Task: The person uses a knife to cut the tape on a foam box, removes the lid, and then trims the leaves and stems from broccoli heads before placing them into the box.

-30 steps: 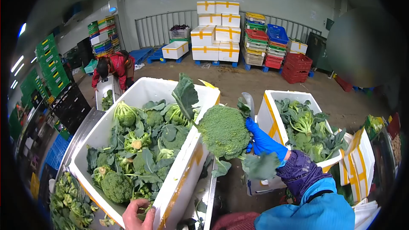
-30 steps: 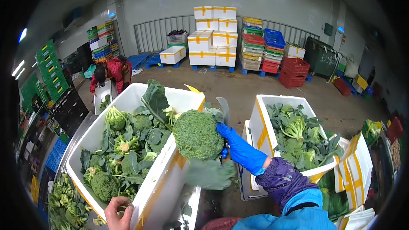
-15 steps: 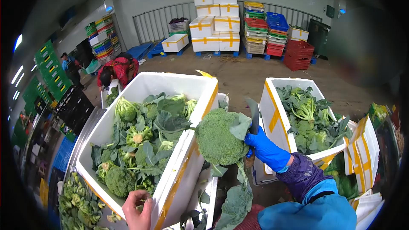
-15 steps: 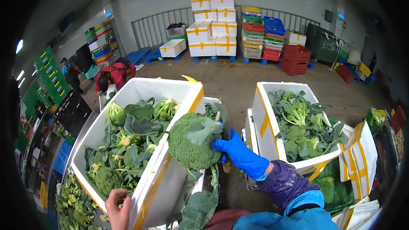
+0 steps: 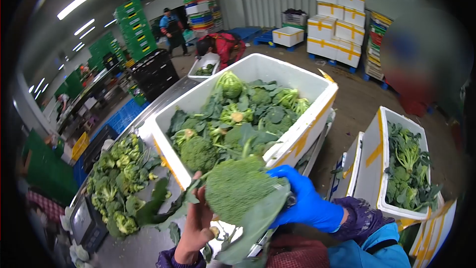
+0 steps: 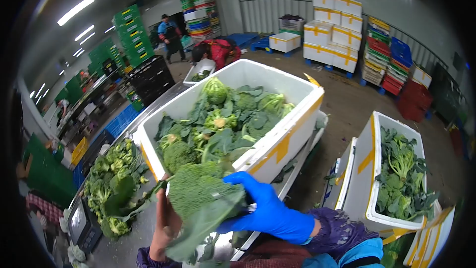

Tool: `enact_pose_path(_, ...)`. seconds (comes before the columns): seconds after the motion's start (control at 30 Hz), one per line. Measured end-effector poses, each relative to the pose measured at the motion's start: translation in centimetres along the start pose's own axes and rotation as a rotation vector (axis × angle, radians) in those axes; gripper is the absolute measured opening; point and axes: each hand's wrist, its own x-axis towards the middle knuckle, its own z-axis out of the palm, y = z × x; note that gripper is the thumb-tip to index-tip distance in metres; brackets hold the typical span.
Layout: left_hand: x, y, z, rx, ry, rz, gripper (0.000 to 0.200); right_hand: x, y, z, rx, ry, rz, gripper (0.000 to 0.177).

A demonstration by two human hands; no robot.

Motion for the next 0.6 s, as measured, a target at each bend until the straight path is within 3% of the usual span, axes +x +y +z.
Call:
enact_pose_path(0.07,-1.7,0.0,-2.7,-0.304,0.037,-0.155,0.109,1.0,-0.6,3.3,-0.030,-0.066,-0.026,0.071)
enact_pose_path(0.1,-2.6,1.4,-2.8,-0.250,0.085,-0.145,0.111,1.2,0.0,4.7,-0.083,-0.128,-0.022,0.065)
enact_pose_path(0.13,-3.7,2.6,-2.8,-0.360,0.226,-0.202,0.111,1.3,-0.1,6.0,-0.059,-0.174,-0.011,0.065)
enact_pose_path(0.2,-6.1,5.3,-2.6,-0.092,0.411,-0.269,0.101,1.5,-0.4,8.8,0.162,-0.354,0.210,0.057)
enact_pose_path(0.23,-8.5,4.3,-3.5,-0.082,0.482,-0.275,0.101,1.5,-0.1,10.1,0.067,-0.351,0.147,0.048)
enact_pose_path(0.27,-11.4,2.1,-5.0,-0.301,0.630,-0.257,0.083,1.3,0.5,11.6,0.138,-0.350,0.171,0.039)
enact_pose_path(0.3,-13.9,1.2,-5.7,-0.520,0.770,-0.218,0.067,1.3,0.3,12.5,0.254,-0.378,0.365,0.036)
enact_pose_path(0.33,-14.6,1.9,-5.2,-0.515,0.786,-0.177,0.067,1.4,0.2,13.2,0.358,-0.401,0.562,0.034)
enact_pose_path(0.37,-15.5,1.7,-5.1,-0.560,0.813,-0.184,0.068,1.2,1.1,13.9,0.255,-0.434,0.631,0.031)
enact_pose_path(0.47,-19.1,-0.1,-6.2,-0.882,0.865,-0.239,0.072,0.1,4.1,16.1,0.343,-0.416,0.694,0.029)
enact_pose_path(0.6,-19.5,1.3,-5.5,-0.749,0.827,-0.251,0.065,-0.6,6.4,18.3,0.430,-0.396,0.738,0.030)
